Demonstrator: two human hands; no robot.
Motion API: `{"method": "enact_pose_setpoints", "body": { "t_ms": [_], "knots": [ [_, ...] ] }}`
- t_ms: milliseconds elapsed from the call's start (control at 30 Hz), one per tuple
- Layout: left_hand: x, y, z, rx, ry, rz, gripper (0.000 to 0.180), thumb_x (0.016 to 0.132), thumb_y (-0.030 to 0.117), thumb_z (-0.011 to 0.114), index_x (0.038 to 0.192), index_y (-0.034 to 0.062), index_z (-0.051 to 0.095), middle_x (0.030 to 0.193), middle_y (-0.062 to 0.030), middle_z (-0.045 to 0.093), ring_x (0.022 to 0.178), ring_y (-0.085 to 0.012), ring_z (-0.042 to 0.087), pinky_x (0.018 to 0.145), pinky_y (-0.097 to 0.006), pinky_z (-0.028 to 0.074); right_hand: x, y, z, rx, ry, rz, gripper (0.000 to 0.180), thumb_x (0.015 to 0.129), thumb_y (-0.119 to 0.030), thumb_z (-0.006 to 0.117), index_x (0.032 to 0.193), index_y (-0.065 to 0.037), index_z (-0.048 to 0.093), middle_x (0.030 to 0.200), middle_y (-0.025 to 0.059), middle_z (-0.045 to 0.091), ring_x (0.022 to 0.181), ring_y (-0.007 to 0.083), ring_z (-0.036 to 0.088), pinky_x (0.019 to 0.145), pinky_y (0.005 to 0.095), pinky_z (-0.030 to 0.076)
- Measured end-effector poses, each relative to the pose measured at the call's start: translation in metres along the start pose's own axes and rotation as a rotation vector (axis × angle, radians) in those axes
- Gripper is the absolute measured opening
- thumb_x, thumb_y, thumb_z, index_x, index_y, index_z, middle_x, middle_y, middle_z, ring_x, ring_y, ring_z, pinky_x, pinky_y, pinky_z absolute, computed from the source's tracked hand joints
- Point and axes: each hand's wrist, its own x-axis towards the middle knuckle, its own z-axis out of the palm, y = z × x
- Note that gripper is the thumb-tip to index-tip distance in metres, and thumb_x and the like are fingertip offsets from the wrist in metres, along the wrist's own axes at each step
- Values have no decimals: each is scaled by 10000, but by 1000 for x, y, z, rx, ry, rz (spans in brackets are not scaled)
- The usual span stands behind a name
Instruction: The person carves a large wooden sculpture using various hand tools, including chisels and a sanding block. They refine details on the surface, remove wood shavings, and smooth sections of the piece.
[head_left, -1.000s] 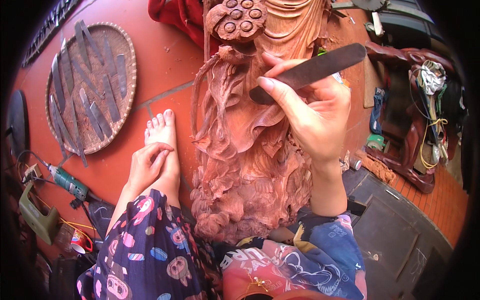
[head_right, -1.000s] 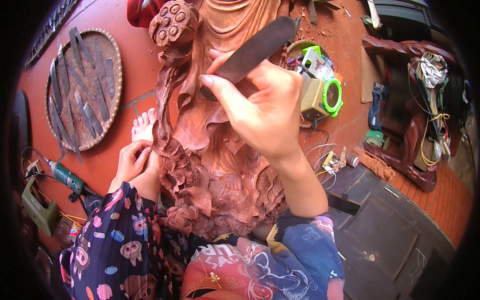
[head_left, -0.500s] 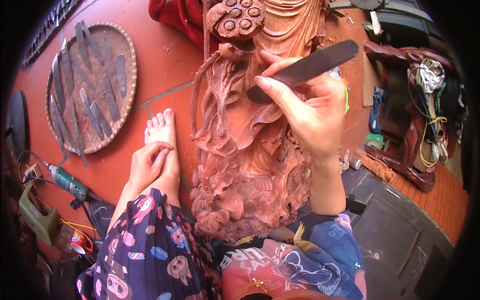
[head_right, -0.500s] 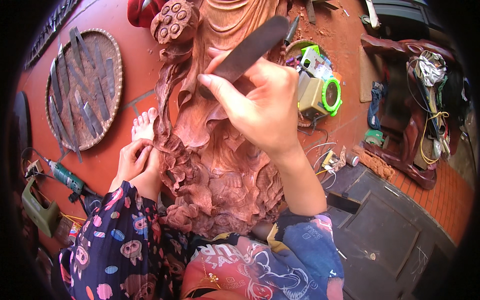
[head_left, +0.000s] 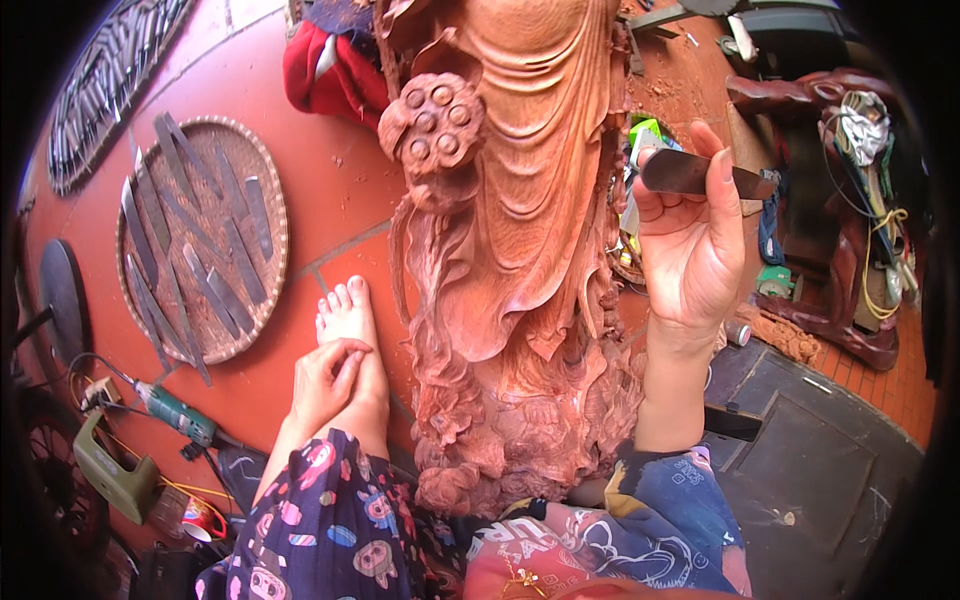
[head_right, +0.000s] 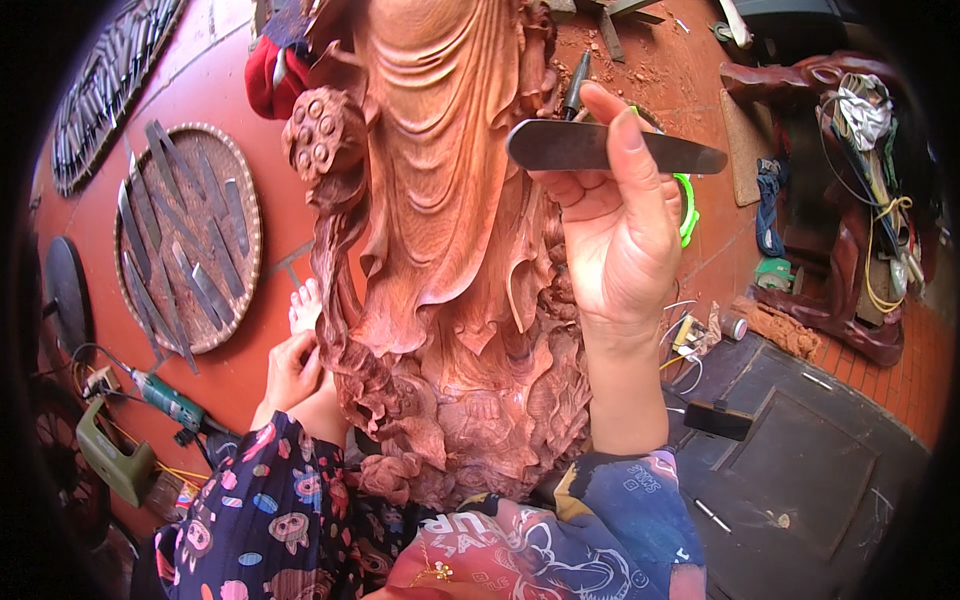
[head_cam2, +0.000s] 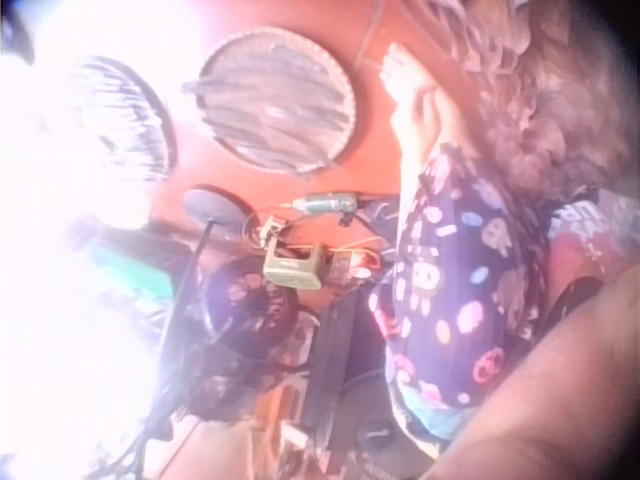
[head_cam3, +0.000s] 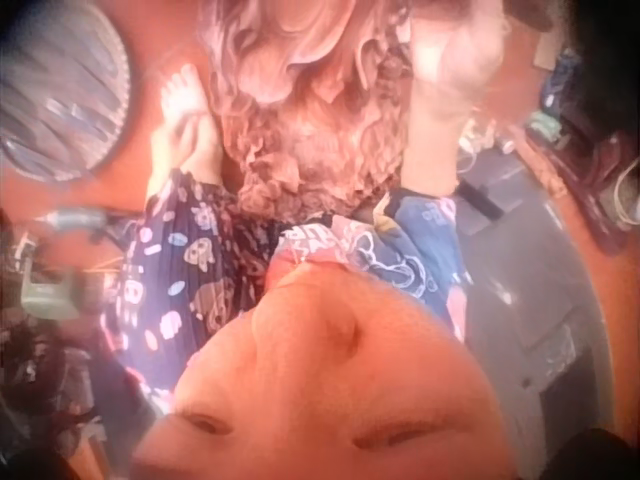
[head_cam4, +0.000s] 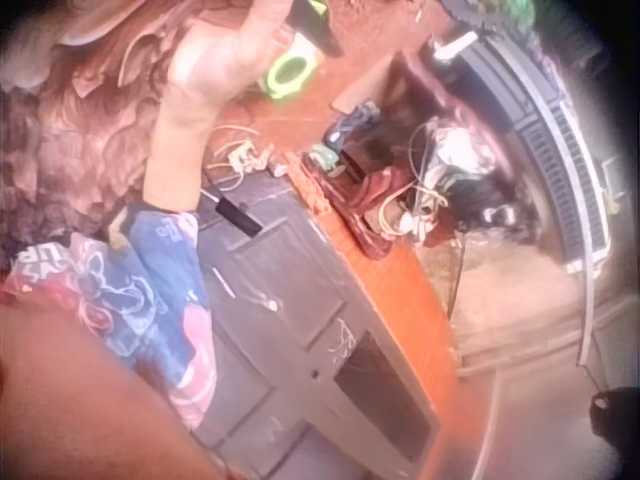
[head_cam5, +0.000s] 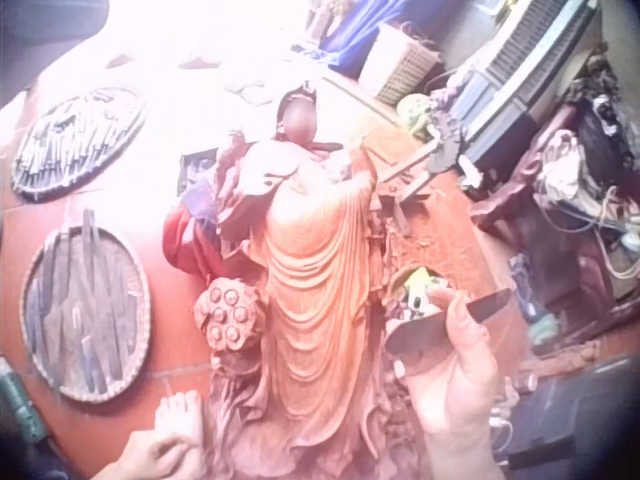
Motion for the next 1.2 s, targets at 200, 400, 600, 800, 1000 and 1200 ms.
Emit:
{"method": "enact_pose_setpoints", "body": {
  "t_ms": [200, 400, 600, 800, 1000, 1200],
  "knots": [
    [1, 4, 3, -8, 29, 37, 82, 885, 56, 653, 944, 59, 711, 722, -115, 633, 567, -202, 589, 574, -312, 483, 6, 1, -5, 169, 34, 109, 342, 1042, -290, 501, 1197, -4, 607, 1030, 144, 709, 921, 255, 714, 714, 325, 610],
    [-2, -8, 8, -24, 45, 49, 87, 891, 55, 652, 953, 65, 713, 683, -94, 603, 533, -154, 543, 544, -288, 449, 10, 3, -7, 158, 28, 160, 323, 1015, -302, 555, 1142, -12, 621, 977, 112, 702, 899, 233, 710, 710, 301, 612],
    [-9, -26, 19, -48, 104, 2, 85, 890, 67, 663, 964, 58, 703, 653, -82, 589, 517, -133, 532, 524, -277, 438, 11, 5, -9, 95, -40, 178, 414, 994, -274, 596, 1307, -16, 516, 1053, 103, 706, 971, 196, 704, 760, 257, 605],
    [-4, -39, 27, 379, 205, 371, 68, 864, 91, 654, 912, 43, 654, 718, -98, 576, 617, -156, 593, 578, -322, 474, 16, 6, -19, 234, -61, 199, 319, 1006, -235, 576, 1225, -4, 584, 1000, 109, 726, 933, 185, 713, 745, 258, 605],
    [33, -37, 42, 360, 200, 384, 68, 875, 80, 639, 924, 36, 655, 768, -100, 594, 675, -172, 602, 625, -329, 479, 17, 6, -20, 217, -6, 140, 274, 989, -228, 602, 1133, -2, 659, 1013, 99, 727, 866, 148, 707, 759, 259, 594],
    [43, -32, 37, 362, 206, 373, 72, 885, 69, 623, 935, 29, 656, 819, -103, 612, 733, -189, 610, 671, -336, 484, 14, 7, -14, 49, 89, 88, 292, 1019, -294, 546, 1139, -52, 655, 1056, 35, 706, 867, 87, 669, 751, 231, 544]
  ]
}}
